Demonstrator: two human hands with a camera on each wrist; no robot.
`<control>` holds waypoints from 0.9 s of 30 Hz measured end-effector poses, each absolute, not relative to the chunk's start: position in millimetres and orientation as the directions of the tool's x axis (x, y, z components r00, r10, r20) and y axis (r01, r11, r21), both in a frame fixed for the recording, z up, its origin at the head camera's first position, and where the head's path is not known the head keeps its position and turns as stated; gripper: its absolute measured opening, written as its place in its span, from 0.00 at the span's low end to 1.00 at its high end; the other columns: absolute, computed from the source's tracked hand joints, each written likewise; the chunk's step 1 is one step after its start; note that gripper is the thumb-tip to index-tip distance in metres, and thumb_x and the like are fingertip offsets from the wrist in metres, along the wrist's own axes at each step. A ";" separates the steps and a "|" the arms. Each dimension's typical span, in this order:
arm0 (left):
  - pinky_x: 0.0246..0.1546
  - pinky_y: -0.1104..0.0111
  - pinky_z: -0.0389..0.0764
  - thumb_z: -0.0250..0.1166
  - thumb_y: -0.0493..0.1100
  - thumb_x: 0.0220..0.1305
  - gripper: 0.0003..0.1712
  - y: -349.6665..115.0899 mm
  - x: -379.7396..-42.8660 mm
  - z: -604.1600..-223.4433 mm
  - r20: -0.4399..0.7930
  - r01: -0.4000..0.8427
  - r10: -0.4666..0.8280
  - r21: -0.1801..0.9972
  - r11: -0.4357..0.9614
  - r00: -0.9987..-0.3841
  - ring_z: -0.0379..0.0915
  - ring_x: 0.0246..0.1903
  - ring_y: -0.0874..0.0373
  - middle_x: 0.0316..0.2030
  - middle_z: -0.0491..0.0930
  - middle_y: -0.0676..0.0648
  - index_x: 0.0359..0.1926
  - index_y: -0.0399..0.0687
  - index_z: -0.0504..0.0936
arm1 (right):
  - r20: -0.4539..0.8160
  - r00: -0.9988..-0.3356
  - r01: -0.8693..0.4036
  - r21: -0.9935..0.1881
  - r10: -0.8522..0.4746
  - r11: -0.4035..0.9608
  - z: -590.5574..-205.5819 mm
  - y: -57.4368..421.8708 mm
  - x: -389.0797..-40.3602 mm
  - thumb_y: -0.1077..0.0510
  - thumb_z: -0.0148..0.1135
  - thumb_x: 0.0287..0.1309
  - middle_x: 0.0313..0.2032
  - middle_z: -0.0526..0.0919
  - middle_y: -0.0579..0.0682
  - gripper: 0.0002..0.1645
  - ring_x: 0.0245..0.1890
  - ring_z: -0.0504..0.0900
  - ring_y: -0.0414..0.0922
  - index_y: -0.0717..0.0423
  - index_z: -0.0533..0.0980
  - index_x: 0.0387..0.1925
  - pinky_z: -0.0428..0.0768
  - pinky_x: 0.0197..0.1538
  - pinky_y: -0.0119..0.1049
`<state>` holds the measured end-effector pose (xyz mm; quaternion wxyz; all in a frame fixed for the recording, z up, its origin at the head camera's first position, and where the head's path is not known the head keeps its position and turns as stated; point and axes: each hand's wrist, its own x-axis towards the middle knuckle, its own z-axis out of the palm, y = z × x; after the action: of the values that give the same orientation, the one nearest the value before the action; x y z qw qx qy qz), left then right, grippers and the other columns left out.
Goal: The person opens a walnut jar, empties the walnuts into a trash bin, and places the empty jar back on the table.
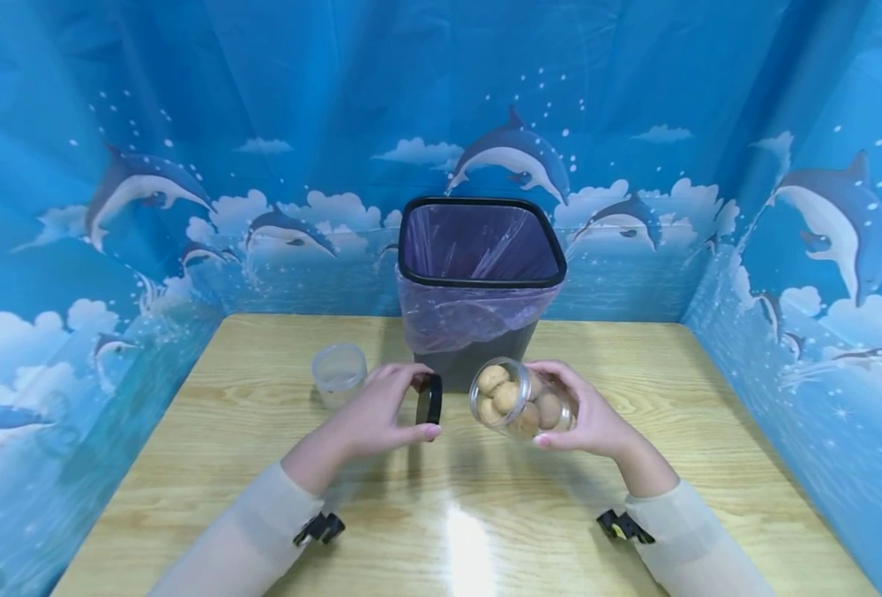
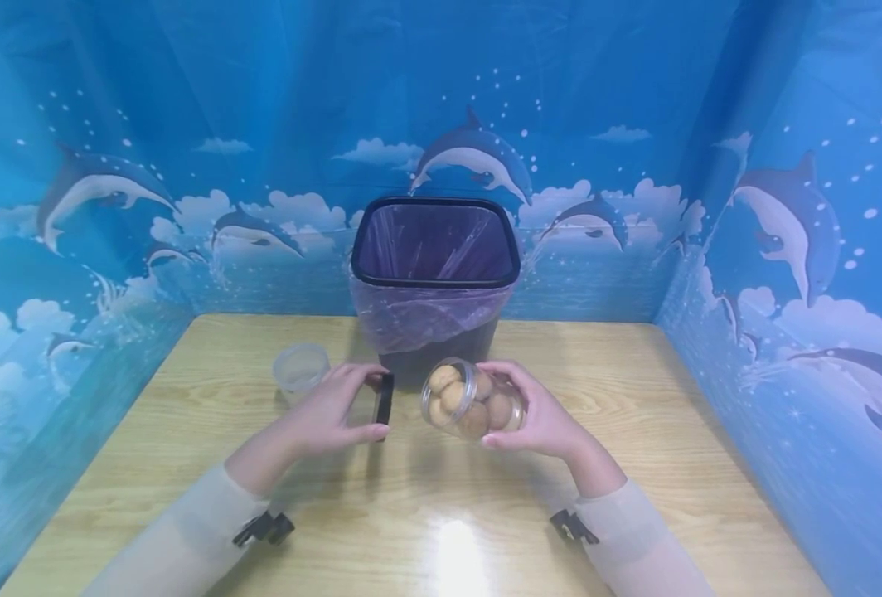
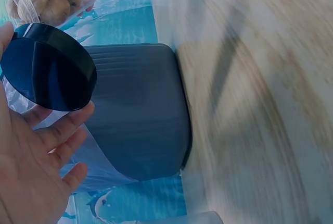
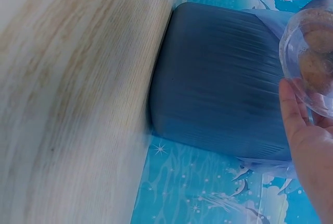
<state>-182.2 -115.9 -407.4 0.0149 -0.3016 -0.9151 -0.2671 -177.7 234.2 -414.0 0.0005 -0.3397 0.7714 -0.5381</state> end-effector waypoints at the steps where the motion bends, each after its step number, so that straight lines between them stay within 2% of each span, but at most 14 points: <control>1: 0.69 0.46 0.57 0.59 0.80 0.54 0.55 -116.4 -181.9 -408.5 0.183 0.555 0.542 0.484 0.676 -0.820 0.64 0.65 0.48 0.58 0.76 0.49 0.71 0.48 0.66 | 0.363 -0.771 -0.521 -0.833 -0.524 0.189 -414.1 234.2 -177.5 0.70 0.79 0.36 0.61 0.74 0.46 0.54 0.61 0.72 0.40 0.61 0.64 0.68 0.66 0.65 0.28; 14: 0.64 0.47 0.66 0.64 0.78 0.52 0.55 -123.6 -179.2 -418.6 0.133 0.520 0.533 0.508 0.687 -0.835 0.65 0.63 0.48 0.56 0.76 0.49 0.69 0.47 0.67 | 0.362 -0.772 -0.519 -0.834 -0.522 0.188 -414.6 235.9 -177.7 0.70 0.78 0.37 0.61 0.74 0.48 0.54 0.61 0.72 0.41 0.60 0.65 0.69 0.67 0.65 0.28; 23: 0.66 0.49 0.63 0.66 0.78 0.50 0.55 -129.9 -179.2 -429.1 0.068 0.487 0.536 0.526 0.697 -0.842 0.63 0.64 0.49 0.56 0.75 0.52 0.70 0.51 0.66 | 0.366 -0.769 -0.526 -0.829 -0.524 0.192 -414.2 237.1 -177.6 0.70 0.79 0.36 0.61 0.74 0.48 0.54 0.61 0.72 0.41 0.60 0.65 0.69 0.67 0.65 0.28; 27: 0.65 0.47 0.64 0.67 0.77 0.50 0.55 -132.7 -178.0 -434.4 0.025 0.458 0.526 0.530 0.714 -0.850 0.62 0.65 0.46 0.60 0.72 0.49 0.71 0.53 0.65 | 0.362 -0.774 -0.521 -0.830 -0.520 0.197 -414.9 237.2 -176.9 0.69 0.79 0.36 0.61 0.74 0.48 0.54 0.61 0.72 0.41 0.60 0.65 0.68 0.67 0.65 0.29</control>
<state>-178.0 -132.7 -434.4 -0.0636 -0.2662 -0.9236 -0.2684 -176.9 237.2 -414.9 -0.0007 -0.3364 0.7735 -0.5371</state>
